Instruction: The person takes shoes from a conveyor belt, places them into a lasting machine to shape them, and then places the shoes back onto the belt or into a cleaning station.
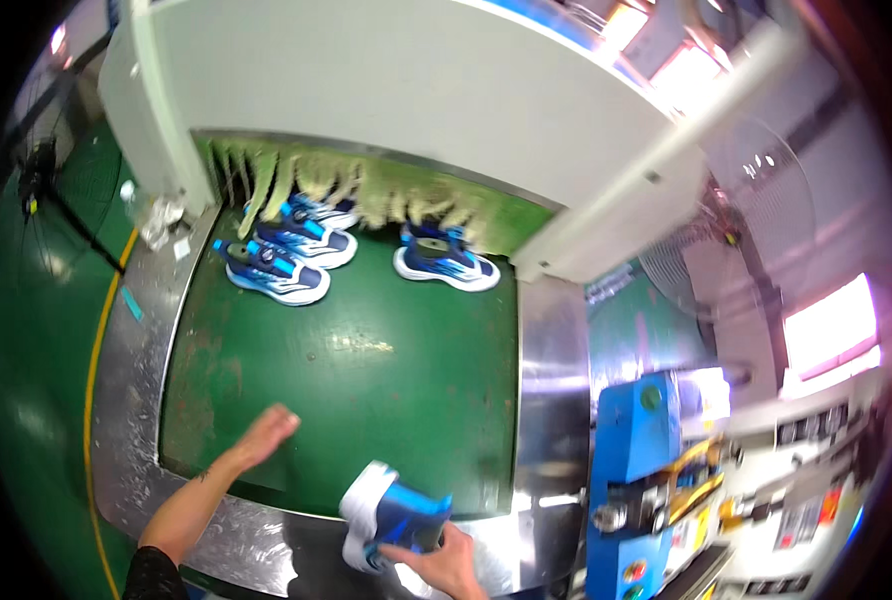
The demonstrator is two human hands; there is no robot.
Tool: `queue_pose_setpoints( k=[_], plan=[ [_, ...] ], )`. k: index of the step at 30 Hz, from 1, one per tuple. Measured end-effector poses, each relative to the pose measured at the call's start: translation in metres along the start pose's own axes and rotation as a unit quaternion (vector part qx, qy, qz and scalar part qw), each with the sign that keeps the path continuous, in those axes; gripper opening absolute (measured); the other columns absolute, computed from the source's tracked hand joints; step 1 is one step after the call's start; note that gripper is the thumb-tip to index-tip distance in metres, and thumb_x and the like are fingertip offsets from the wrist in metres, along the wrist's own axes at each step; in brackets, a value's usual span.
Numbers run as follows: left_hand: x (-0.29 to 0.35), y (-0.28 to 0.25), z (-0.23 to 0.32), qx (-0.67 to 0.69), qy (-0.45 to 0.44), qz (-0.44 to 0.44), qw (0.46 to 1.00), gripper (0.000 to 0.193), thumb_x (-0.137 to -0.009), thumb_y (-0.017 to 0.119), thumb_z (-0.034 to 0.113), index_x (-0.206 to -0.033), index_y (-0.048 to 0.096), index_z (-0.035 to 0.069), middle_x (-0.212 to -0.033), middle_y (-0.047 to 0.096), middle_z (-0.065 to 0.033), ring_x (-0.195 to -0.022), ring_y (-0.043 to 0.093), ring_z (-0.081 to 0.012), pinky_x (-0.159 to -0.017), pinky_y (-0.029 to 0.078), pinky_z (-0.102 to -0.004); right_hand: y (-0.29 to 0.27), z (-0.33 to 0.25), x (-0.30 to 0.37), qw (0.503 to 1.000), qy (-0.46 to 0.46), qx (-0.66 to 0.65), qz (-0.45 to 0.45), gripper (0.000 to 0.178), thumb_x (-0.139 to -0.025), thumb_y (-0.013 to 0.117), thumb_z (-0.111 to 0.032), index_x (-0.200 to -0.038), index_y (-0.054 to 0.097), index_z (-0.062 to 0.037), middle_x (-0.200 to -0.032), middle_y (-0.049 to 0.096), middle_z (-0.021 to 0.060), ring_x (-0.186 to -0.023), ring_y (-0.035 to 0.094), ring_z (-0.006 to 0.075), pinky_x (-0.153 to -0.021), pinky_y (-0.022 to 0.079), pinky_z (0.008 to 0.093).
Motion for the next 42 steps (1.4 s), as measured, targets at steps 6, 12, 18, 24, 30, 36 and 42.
queue_pose_setpoints(
  k=[6, 12, 18, 24, 30, 36, 42],
  plan=[
    [0.226, 0.123, 0.134, 0.214, -0.027, -0.308, 0.927, 0.063, -0.098, 0.052, 0.038, -0.142, 0.04, -0.006, -0.134, 0.057, -0.0177, -0.12, 0.059, -0.0253, -0.106, 0.045, -0.0362, -0.062, -0.124, 0.112, 0.938, -0.329, 0.099, -0.049, 0.055, -0.081, 0.07, -0.016, -0.131, 0.052, -0.005, -0.126, 0.054, 0.0146, -0.11, 0.057, 0.0318, -0.088, 0.055, 0.0368],
    [0.296, 0.249, 0.169, 0.277, 0.165, -0.435, 0.841, 0.085, -0.07, 0.068, 0.019, -0.144, 0.034, -0.007, -0.131, 0.056, -0.0242, -0.117, 0.06, -0.037, -0.105, 0.046, -0.0484, -0.095, 0.014, 0.237, 0.928, -0.179, -0.296, 0.137, 0.09, -0.084, 0.078, -0.02, -0.152, 0.021, -0.0029, -0.147, 0.039, 0.0189, -0.135, 0.043, 0.0293, -0.111, 0.037, 0.0366],
    [0.338, 0.41, 0.152, 0.274, 0.149, -0.388, 0.867, 0.073, -0.079, 0.068, 0.014, -0.144, 0.038, -0.001, -0.135, 0.054, -0.0144, -0.123, 0.054, -0.0288, -0.108, 0.041, -0.0421, -0.173, 0.095, 0.304, 0.903, -0.102, -0.367, 0.201, 0.063, -0.089, 0.074, -0.024, -0.14, 0.045, -0.0012, -0.133, 0.054, 0.0099, -0.121, 0.05, 0.0188, -0.105, 0.039, 0.0334],
    [0.305, 0.524, 0.222, 0.141, 0.332, -0.257, 0.897, 0.052, -0.098, 0.056, 0.012, -0.143, 0.033, -0.001, -0.146, 0.043, -0.0188, -0.135, 0.043, -0.0286, -0.112, 0.035, -0.038, -0.263, 0.167, 0.383, 0.784, -0.029, -0.463, 0.413, 0.034, -0.087, 0.068, -0.014, -0.118, 0.063, -0.0016, -0.109, 0.064, 0.0091, -0.094, 0.06, 0.0198, -0.089, 0.05, 0.0336],
    [0.175, 0.773, 0.371, -0.205, 0.482, -0.285, 0.802, 0.074, -0.093, 0.064, 0.025, -0.147, 0.022, -0.004, -0.145, 0.039, -0.0323, -0.138, 0.04, -0.0391, -0.112, 0.035, -0.0409, -0.341, 0.142, 0.366, 0.799, 0.003, -0.476, 0.368, 0.053, -0.081, 0.075, -0.021, -0.125, 0.055, 0.0016, -0.108, 0.061, 0.0069, -0.095, 0.055, 0.0186, -0.089, 0.047, 0.0349],
    [0.098, 0.905, 0.362, -0.319, 0.655, -0.164, 0.665, 0.058, -0.086, 0.061, 0.025, -0.13, 0.043, -0.008, -0.108, 0.062, -0.032, -0.096, 0.062, -0.0476, -0.083, 0.05, -0.0525, -0.358, 0.164, 0.352, 0.805, 0.145, -0.357, 0.45, 0.054, -0.08, 0.077, -0.022, -0.123, 0.055, 0.0025, -0.111, 0.06, 0.0102, -0.102, 0.054, 0.0234, -0.092, 0.045, 0.039],
    [0.088, 0.863, 0.451, -0.115, 0.276, -0.481, 0.824, 0.034, -0.085, 0.068, 0.025, -0.102, 0.06, -0.004, -0.093, 0.065, -0.0079, -0.086, 0.061, -0.0158, -0.076, 0.051, -0.0341, -0.388, 0.175, 0.331, 0.734, 0.204, -0.415, 0.497, 0.034, -0.085, 0.072, -0.02, -0.112, 0.058, -0.0031, -0.083, 0.054, -0.0025, -0.072, 0.048, 0.0094, -0.063, 0.043, 0.0278]
  ],
)
Point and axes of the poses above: each hand's wrist, its own x-axis away from the middle knuckle, its own y-axis out of the palm, z = x × y, the point moved 7 cm from there along -x, towards the middle knuckle
